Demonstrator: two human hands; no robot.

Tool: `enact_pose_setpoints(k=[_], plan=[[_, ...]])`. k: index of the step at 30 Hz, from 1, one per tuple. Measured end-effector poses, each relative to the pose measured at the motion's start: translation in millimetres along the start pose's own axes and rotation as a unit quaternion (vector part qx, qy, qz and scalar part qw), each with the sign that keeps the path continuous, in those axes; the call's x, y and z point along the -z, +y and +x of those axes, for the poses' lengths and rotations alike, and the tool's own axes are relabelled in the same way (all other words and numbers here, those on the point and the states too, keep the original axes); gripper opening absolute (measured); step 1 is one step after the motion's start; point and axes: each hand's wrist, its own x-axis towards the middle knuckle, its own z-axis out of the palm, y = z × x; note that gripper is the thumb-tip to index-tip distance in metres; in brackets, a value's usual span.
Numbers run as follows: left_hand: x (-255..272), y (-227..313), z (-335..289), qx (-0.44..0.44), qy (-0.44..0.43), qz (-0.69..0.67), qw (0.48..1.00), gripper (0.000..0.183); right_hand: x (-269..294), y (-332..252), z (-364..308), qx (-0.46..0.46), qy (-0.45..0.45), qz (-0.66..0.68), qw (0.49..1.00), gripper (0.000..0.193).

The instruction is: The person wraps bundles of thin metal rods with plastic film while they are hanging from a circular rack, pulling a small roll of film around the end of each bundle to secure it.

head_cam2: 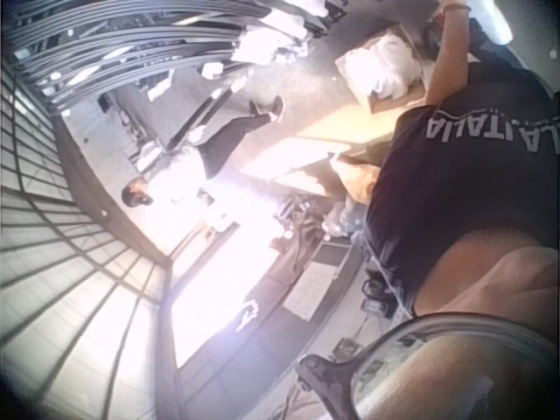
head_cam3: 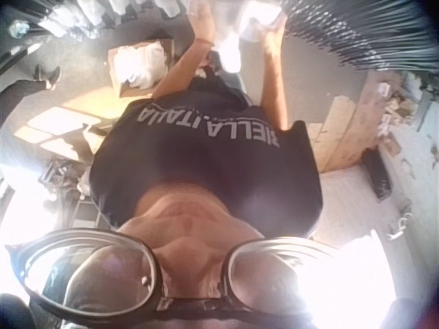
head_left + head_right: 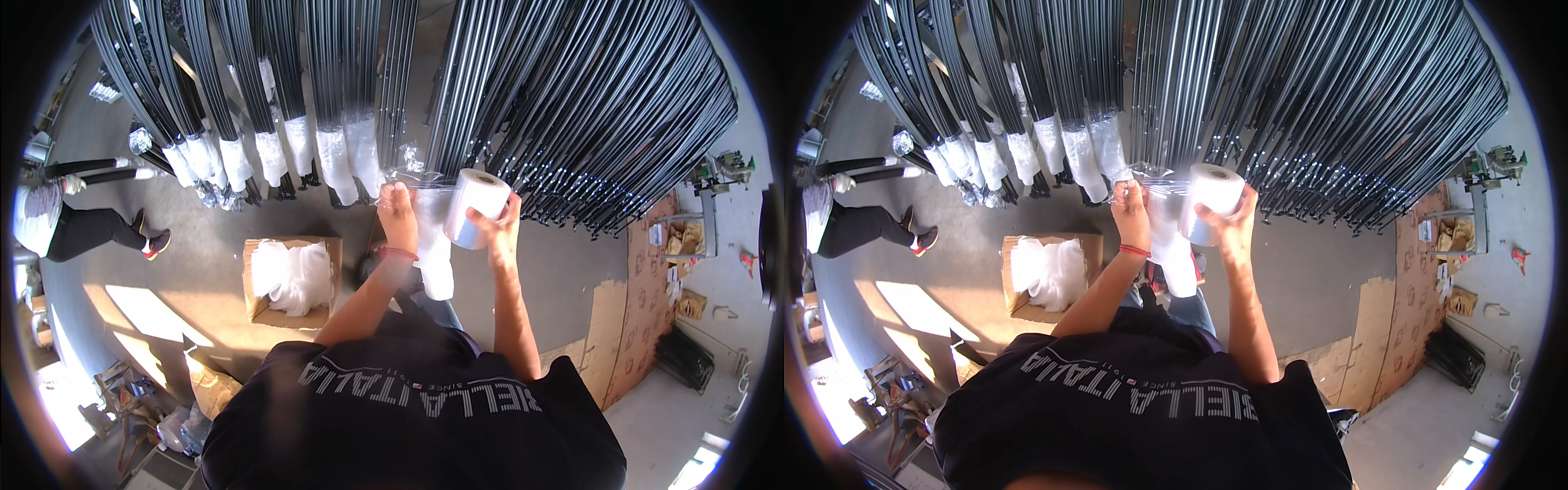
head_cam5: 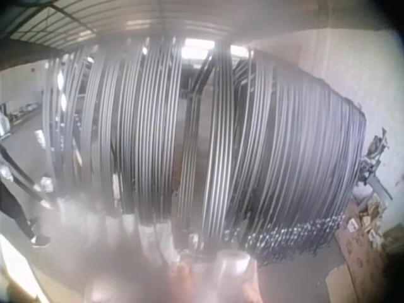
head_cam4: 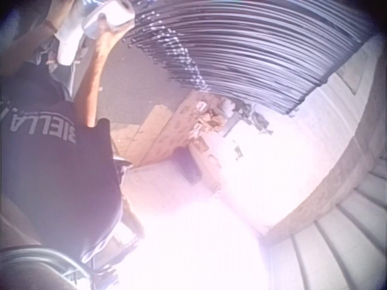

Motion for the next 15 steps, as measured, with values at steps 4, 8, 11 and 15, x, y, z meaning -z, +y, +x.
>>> enact_pose_setpoints(k=[4, 8, 11, 15], plan=[[1.2, -6.1, 4.3, 0.001, 0.022, 0.024, 0.999, 0.022, -10.2, -10.1, -1.1, 0.065, 0.111, -0.111, 0.985, 0.086], [-3.7, -0.1, 0.5, 0.029, 0.028, -0.036, 0.999, 0.026, -5.5, -4.1, 11.0, 0.005, 0.145, -0.104, 0.984, 0.085], [0.4, -8.9, 10.7, 0.141, -0.079, -0.055, 0.985, 0.018, -4.7, 19.8, 31.1, -0.017, 0.086, -0.025, 0.996, 0.083], [9.4, -16.7, 28.3, 0.227, -0.206, -0.059, 0.95, 0.002, -10.0, 25.9, 44.0, -0.067, -0.014, 0.052, 0.996, 0.081]])
